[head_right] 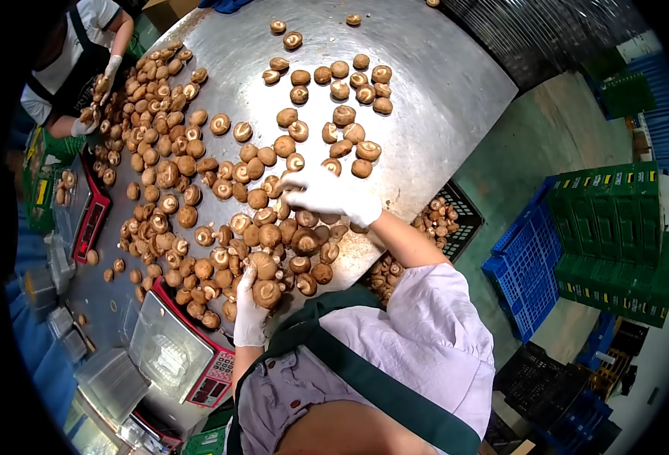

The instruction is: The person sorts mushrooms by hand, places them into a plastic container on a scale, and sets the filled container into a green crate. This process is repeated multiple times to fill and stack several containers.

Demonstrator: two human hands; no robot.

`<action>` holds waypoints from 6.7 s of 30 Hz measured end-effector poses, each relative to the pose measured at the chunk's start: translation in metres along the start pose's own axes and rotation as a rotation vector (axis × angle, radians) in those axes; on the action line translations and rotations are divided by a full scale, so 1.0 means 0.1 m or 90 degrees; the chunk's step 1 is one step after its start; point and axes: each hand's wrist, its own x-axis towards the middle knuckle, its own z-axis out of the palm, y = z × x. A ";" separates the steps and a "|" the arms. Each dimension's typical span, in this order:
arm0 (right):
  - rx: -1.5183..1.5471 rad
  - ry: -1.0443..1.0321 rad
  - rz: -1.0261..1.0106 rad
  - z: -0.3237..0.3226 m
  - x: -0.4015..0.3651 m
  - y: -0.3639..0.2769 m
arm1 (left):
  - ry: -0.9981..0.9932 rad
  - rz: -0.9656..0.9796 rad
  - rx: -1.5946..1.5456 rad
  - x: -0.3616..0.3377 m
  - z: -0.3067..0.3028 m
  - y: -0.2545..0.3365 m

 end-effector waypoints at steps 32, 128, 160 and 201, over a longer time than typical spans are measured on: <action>-0.447 0.164 -0.223 0.04 1.00 0.58 | -0.104 0.050 -0.070 0.03 0.07 0.11; -0.154 0.009 -0.137 1.29 0.21 -0.41 | 0.509 0.509 1.002 -0.56 -0.90 1.58; -0.047 0.161 -0.262 1.71 0.06 -0.22 | 0.180 0.247 -0.315 -0.69 -0.77 0.05; -0.250 0.356 -0.004 0.75 0.04 0.59 | 0.280 0.565 1.193 0.31 -0.56 0.09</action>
